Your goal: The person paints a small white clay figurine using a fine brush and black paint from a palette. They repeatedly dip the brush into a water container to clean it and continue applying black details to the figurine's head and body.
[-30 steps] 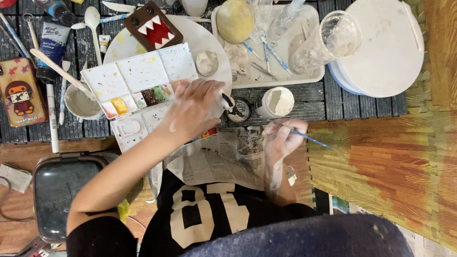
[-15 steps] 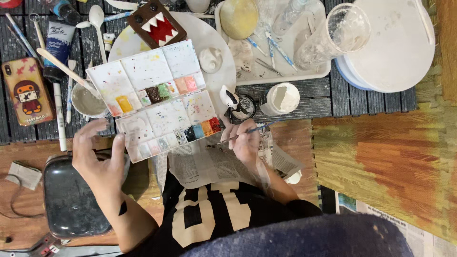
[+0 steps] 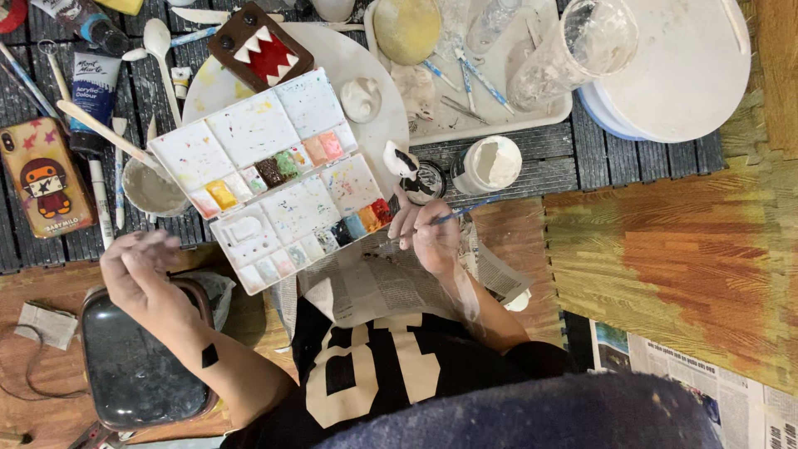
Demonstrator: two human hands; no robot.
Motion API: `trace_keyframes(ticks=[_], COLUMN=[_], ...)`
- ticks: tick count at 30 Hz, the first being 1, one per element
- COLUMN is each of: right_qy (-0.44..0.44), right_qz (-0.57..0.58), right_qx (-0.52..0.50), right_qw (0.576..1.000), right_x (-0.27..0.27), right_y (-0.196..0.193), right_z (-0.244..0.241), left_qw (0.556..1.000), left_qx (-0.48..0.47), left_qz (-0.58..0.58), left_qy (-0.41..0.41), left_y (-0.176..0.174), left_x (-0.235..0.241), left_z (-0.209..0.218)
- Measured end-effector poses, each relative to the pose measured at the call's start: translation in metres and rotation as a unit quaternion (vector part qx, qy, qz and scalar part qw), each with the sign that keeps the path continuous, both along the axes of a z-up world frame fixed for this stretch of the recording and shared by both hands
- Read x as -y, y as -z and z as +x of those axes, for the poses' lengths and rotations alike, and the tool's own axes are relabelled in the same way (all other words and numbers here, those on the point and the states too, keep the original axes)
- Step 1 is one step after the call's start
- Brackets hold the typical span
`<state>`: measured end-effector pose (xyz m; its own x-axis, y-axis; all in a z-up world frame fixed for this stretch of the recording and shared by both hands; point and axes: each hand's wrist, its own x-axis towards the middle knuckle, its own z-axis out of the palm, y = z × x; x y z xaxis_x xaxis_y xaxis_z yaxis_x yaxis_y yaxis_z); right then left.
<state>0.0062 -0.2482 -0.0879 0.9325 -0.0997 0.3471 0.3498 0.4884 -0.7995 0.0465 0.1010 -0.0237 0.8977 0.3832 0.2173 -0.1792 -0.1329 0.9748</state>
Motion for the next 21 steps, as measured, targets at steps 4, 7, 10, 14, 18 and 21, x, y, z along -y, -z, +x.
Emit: trace_keyframes(ticks=[4, 7, 10, 14, 18, 21], right_qy=[0.044, 0.096, 0.208, 0.246, 0.283, 0.275], right_qz=[-0.011, 0.006, -0.044, -0.18, -0.269, -0.304], right_qx=[0.031, 0.022, -0.016, -0.005, -0.046, -0.083], right_qw=[0.998, 0.995, 0.977, 0.952, 0.92, 0.908], right_x=[0.005, 0.019, 0.036, 0.055, 0.061, 0.064], right_y=[0.007, 0.008, -0.004, -0.028, -0.05, -0.063], right_z=[0.018, 0.034, 0.036, 0.038, 0.063, 0.085], left_qw=[0.997, 0.985, 0.985, 0.987, 0.974, 0.942], left_qx=[-0.064, -0.121, -0.123, -0.115, -0.097, -0.103], left_qz=[0.042, 0.099, 0.064, 0.05, -0.177, -0.304], left_qy=[0.032, 0.068, 0.101, 0.096, 0.108, 0.093], left_y=[0.022, 0.034, 0.049, 0.078, 0.101, 0.109], left_x=[-0.008, -0.004, 0.004, 0.018, 0.034, 0.036], left_z=[0.003, 0.001, -0.002, 0.002, 0.014, 0.023])
